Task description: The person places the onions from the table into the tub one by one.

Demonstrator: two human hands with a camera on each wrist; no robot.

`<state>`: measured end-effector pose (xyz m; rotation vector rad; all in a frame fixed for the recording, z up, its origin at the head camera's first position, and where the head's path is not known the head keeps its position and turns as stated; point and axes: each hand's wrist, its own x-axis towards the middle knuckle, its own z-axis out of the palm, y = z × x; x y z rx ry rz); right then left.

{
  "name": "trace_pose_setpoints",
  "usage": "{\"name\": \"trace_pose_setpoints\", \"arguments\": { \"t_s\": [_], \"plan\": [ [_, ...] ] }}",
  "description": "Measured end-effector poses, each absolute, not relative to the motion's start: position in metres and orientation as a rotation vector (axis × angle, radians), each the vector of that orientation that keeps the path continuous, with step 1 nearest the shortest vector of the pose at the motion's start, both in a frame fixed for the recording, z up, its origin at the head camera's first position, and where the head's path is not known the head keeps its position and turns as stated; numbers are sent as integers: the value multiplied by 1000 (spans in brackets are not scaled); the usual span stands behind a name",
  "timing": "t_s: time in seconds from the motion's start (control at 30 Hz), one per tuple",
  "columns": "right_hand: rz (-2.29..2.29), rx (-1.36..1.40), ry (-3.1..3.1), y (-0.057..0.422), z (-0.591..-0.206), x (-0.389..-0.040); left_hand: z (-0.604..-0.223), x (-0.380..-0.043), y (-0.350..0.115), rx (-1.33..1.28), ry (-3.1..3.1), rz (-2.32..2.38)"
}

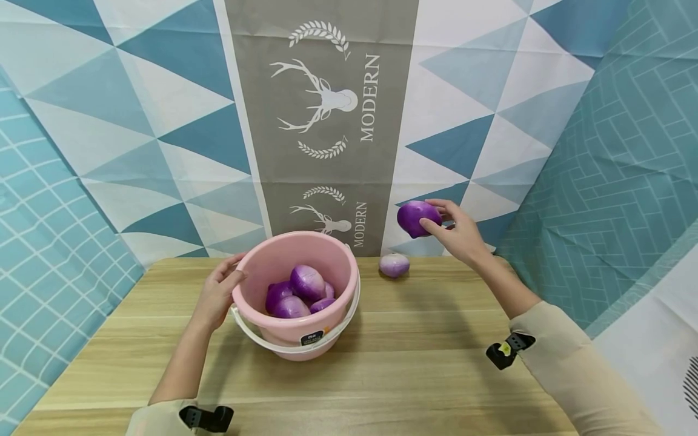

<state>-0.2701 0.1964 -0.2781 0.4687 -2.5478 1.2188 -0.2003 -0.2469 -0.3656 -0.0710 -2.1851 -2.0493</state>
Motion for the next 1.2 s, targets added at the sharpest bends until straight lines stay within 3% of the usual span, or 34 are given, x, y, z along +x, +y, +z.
{"name": "trace_pose_setpoints", "arguments": {
  "t_s": [1.2],
  "plan": [
    [1343,760,-2511,103,-277,-268,-364,-200,-245,-67,-2184,-2055]
  ]
}}
